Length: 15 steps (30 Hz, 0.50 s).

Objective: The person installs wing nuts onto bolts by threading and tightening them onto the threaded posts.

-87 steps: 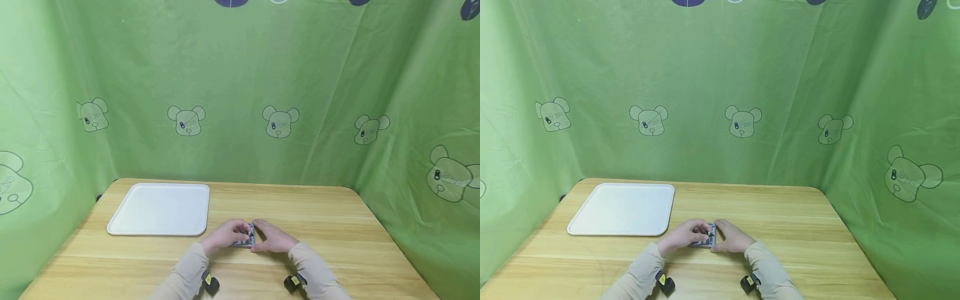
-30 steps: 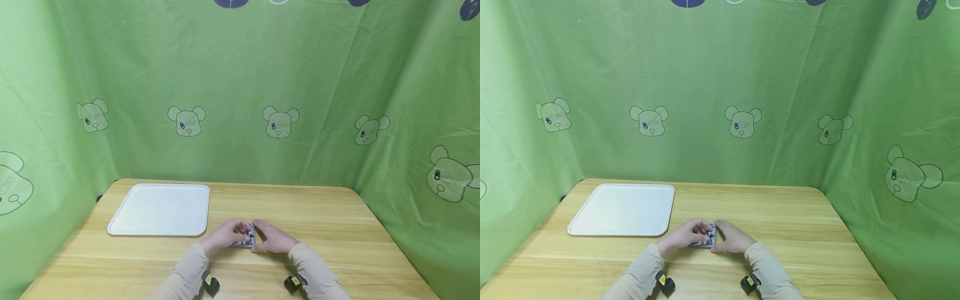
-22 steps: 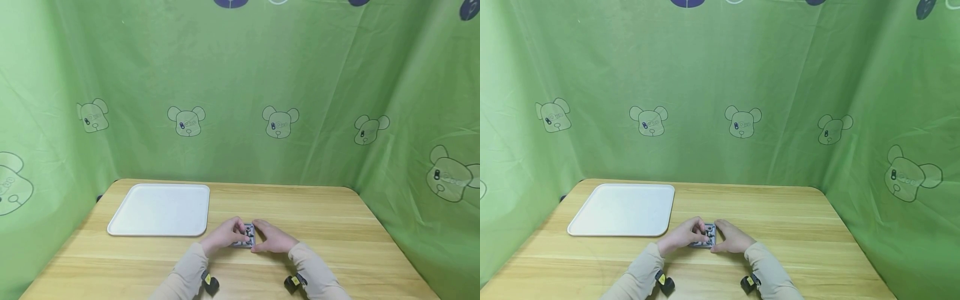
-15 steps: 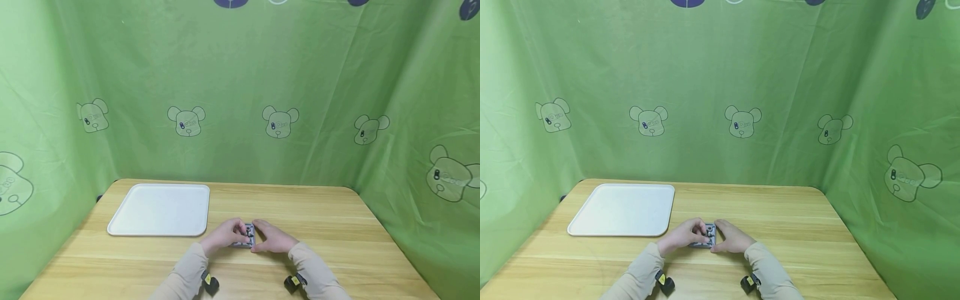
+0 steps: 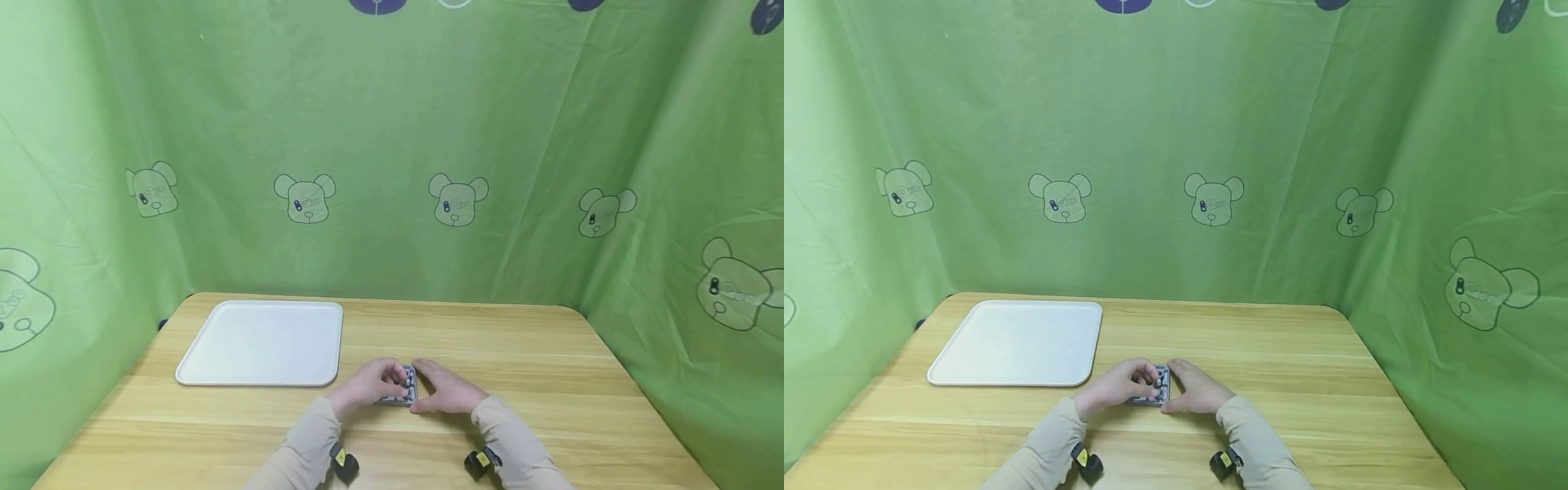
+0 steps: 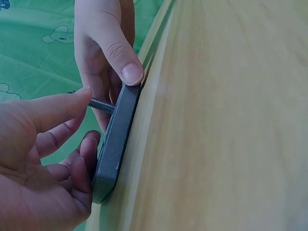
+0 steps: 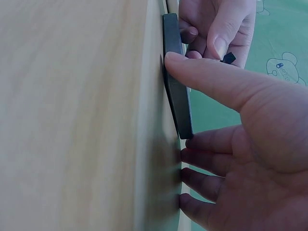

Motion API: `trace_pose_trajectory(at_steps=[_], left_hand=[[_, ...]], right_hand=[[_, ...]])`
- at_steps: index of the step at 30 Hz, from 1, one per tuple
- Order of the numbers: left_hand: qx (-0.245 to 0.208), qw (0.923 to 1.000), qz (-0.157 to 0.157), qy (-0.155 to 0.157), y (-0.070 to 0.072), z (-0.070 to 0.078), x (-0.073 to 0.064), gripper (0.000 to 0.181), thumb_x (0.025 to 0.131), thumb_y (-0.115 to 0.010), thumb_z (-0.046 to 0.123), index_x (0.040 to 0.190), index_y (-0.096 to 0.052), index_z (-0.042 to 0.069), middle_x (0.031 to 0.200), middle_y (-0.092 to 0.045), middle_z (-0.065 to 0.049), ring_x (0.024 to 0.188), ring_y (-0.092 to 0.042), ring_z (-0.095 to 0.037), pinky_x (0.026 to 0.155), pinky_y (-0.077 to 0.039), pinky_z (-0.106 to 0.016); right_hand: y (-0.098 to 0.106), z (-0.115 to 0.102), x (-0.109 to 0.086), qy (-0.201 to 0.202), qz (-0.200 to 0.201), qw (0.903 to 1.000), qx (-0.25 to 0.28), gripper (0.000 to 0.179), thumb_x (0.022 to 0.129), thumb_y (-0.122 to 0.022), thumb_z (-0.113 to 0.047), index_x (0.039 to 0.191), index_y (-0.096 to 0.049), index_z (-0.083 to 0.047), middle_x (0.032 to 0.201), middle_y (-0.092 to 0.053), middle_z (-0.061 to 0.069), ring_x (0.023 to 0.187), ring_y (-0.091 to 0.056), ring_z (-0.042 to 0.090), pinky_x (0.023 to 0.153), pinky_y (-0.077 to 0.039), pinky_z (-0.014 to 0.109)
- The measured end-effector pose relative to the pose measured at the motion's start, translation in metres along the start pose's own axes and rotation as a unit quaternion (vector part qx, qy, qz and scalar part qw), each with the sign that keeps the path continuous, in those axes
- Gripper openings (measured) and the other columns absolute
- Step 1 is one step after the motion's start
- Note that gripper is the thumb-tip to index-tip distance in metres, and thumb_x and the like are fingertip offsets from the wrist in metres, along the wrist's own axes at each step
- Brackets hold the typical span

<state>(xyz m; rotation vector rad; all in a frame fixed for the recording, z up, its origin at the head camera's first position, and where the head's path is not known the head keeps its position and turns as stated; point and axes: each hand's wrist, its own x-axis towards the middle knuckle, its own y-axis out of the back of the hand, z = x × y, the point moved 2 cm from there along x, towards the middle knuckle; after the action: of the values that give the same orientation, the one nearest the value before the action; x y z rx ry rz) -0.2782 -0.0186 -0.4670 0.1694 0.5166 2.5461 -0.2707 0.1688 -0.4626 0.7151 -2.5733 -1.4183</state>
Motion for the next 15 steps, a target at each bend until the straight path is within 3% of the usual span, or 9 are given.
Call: trace_pose_trajectory(at_steps=[6, 15], left_hand=[[0.009, 0.9999, -0.003, -0.005, -0.0001, -0.001, 0.0006, 0.016, 0.084, -0.07, 0.006, 0.098, -0.064, 0.006, 0.093, -0.063, -0.004, 0.084, -0.053, -0.012, 0.078, -0.044, -0.025], [-0.001, 0.9998, -0.006, -0.016, -0.0002, 0.0031, -0.0015, 0.016, 0.085, -0.069, 0.005, 0.101, -0.065, 0.003, 0.096, -0.065, -0.012, 0.085, -0.054, -0.014, 0.076, -0.043, -0.026]], right_hand=[[-0.0006, -0.0002, -0.0004, -0.004, 0.001, 1.0, 0.001, 0.1, 0.074, -0.08, -0.041, 0.149, -0.031, 0.002, 0.155, -0.03, 0.025, 0.142, -0.031, 0.045, 0.114, -0.024, 0.062], [0.0014, -0.0016, -0.0003, -0.006, 0.002, 1.0, 0.002, 0.1, 0.073, -0.08, -0.042, 0.148, -0.032, 0.001, 0.155, -0.03, 0.025, 0.141, -0.031, 0.046, 0.113, -0.025, 0.062]])
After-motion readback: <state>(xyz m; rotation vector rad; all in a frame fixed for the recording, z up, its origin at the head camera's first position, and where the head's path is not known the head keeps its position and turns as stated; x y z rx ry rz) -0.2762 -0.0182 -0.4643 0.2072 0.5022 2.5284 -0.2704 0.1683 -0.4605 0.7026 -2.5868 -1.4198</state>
